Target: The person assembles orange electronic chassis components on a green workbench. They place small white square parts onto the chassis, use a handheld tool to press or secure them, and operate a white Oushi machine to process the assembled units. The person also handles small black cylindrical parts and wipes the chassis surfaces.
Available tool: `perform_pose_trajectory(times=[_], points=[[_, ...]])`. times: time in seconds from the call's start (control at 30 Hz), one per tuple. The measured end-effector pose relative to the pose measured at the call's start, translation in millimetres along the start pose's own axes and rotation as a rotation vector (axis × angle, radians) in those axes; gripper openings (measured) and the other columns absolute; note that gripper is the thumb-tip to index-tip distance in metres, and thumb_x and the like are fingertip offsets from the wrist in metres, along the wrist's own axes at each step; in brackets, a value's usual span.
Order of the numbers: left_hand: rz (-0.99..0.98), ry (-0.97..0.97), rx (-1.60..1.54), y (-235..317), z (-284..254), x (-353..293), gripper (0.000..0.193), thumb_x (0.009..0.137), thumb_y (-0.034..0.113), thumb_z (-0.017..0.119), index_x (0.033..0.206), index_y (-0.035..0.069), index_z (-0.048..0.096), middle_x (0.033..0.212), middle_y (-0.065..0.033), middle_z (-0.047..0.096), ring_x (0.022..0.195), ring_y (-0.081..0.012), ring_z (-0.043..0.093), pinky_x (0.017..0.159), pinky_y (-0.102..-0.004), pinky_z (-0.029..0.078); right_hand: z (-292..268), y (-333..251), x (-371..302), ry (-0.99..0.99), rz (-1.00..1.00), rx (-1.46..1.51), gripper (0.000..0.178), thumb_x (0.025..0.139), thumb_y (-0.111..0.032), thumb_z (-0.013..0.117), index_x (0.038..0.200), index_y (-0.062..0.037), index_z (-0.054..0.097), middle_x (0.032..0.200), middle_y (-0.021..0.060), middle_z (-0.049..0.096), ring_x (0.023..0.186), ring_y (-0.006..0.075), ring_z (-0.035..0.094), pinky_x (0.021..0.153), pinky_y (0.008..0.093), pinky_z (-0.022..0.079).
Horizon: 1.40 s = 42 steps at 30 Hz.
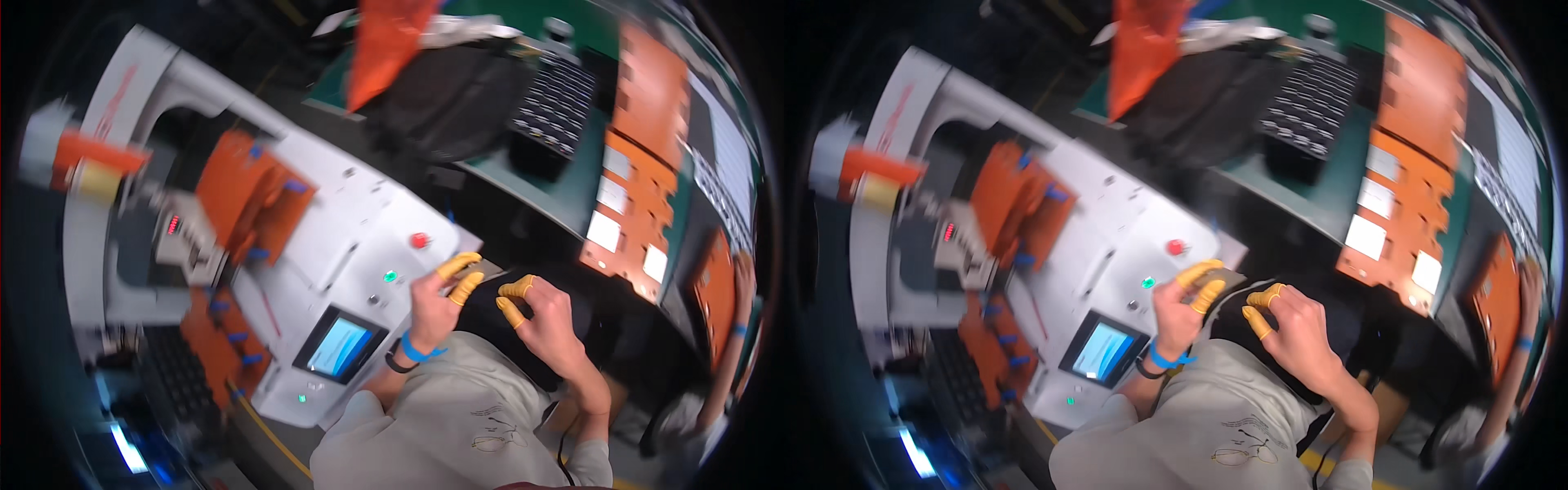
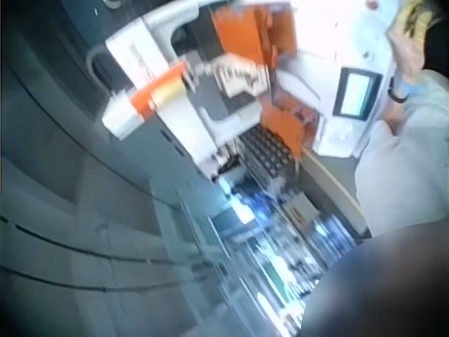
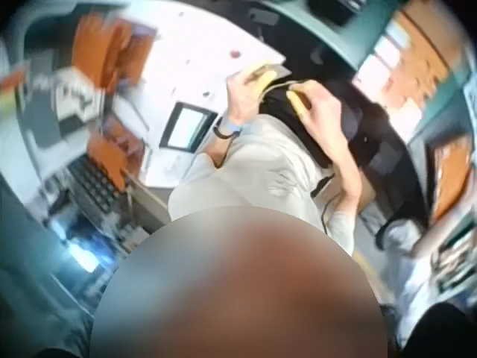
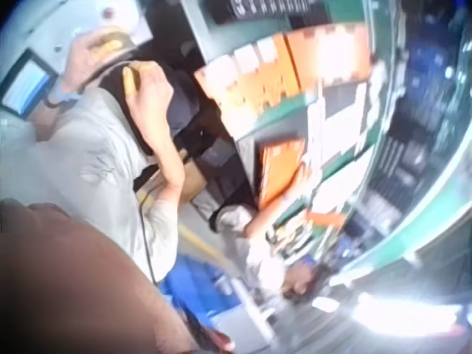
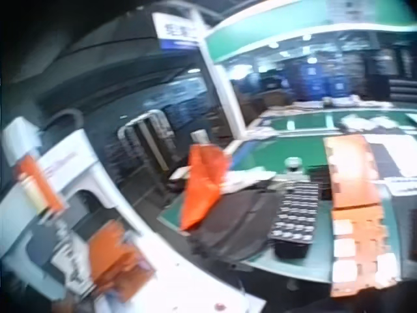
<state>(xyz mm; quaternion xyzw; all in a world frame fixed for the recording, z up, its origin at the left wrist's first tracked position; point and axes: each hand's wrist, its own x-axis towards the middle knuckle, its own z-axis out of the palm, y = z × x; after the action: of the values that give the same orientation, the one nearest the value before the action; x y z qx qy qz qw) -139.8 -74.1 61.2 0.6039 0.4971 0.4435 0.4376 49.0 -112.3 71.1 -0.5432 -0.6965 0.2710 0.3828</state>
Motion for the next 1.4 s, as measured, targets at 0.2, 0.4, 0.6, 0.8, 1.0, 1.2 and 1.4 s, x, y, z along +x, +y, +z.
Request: perform_pose_trajectory(times=[0.2, 0.4, 0.6, 0.8, 1.0, 1.2, 1.4], points=[[0.156, 0.643, -0.006, 25.7, -119.5, -40.6, 0.029, 0.086, 0.004, 0.074, 0.112, -0.006, 0.064, 0.102, -0.0094, 0.07, 0.094, -0.0157, 0.067, 0.084, -0.0273, 0.053, 25.3, -114.0, 73.0, -0.142, -0.608, 0.04, 0.022, 0.076, -0.012, 0.074, 0.094, -0.0021, 0.066, 0.082, 0.0106, 0.059, 0.068, 0.028, 0.059, 0.057, 0.037, 0.048], [0.152, 1.047, -0.193, -11.3, -222.3, -59.0, 0.021, 0.092, 0.004, 0.067, 0.109, -0.008, 0.064, 0.107, -0.0118, 0.068, 0.093, -0.016, 0.067, 0.082, -0.0309, 0.059, 177.6, -180.5, 202.5, -0.179, -0.899, 0.029, 0.037, 0.08, -0.013, 0.07, 0.114, -0.0025, 0.061, 0.102, 0.0136, 0.06, 0.103, 0.0314, 0.059, 0.089, 0.0426, 0.047], [0.255, 1.166, -0.226, 6.2, -267.5, -4.9, 0.025, 0.093, 0.004, 0.064, 0.114, -0.009, 0.061, 0.107, -0.0127, 0.065, 0.097, -0.0169, 0.064, 0.084, -0.0346, 0.059, 229.1, -161.8, 312.1, -0.244, -1.076, -0.329, 0.051, 0.092, -0.035, 0.061, 0.133, -0.005, 0.055, 0.14, 0.0138, 0.052, 0.136, 0.0312, 0.044, 0.114, 0.0434, 0.031], [0.213, 1.263, -0.235, -17.0, -327.0, 1.8, 0.025, 0.093, 0.004, 0.064, 0.112, -0.012, 0.06, 0.105, -0.0139, 0.064, 0.093, -0.0194, 0.065, 0.082, -0.0338, 0.061, 245.3, -179.2, 314.7, -0.157, -1.382, -0.625, 0.047, 0.092, -0.03, 0.059, 0.129, -0.0018, 0.057, 0.133, 0.0165, 0.058, 0.127, 0.0299, 0.053, 0.105, 0.0401, 0.041], [0.228, 1.192, -0.312, -22.4, -341.5, 35.4, 0.02, 0.093, 0.001, 0.063, 0.108, -0.012, 0.061, 0.105, -0.0153, 0.066, 0.088, -0.0229, 0.07, 0.079, -0.0341, 0.061, 239.1, -184.4, 316.6, -0.016, -1.402, -0.433, 0.031, 0.089, -0.023, 0.062, 0.11, -0.0004, 0.064, 0.111, 0.0165, 0.067, 0.113, 0.0303, 0.06, 0.098, 0.0389, 0.044], [0.204, 1.207, -0.293, -18.4, -349.3, 44.7, 0.02, 0.093, 0.001, 0.059, 0.108, -0.013, 0.062, 0.096, -0.0136, 0.068, 0.085, -0.0248, 0.07, 0.077, -0.0329, 0.059, 220.1, -217.1, 333.7, -0.059, -1.33, -0.386, 0.02, 0.082, -0.016, 0.064, 0.098, -0.0045, 0.065, 0.083, 0.0066, 0.066, 0.087, 0.022, 0.062, 0.087, 0.0343, 0.045], [0.112, 1.221, 0.324, -15.7, -372.2, 67.5, 0.02, 0.088, 0.01, 0.067, 0.091, -0.009, 0.07, 0.072, -0.0108, 0.069, 0.065, -0.0144, 0.062, 0.059, -0.0304, 0.046, 219.6, -217.2, 333.4, -0.089, -1.308, -0.339, 0.019, 0.078, -0.014, 0.066, 0.096, -0.0052, 0.066, 0.085, 0.007, 0.066, 0.089, 0.0232, 0.062, 0.087, 0.0356, 0.046]])
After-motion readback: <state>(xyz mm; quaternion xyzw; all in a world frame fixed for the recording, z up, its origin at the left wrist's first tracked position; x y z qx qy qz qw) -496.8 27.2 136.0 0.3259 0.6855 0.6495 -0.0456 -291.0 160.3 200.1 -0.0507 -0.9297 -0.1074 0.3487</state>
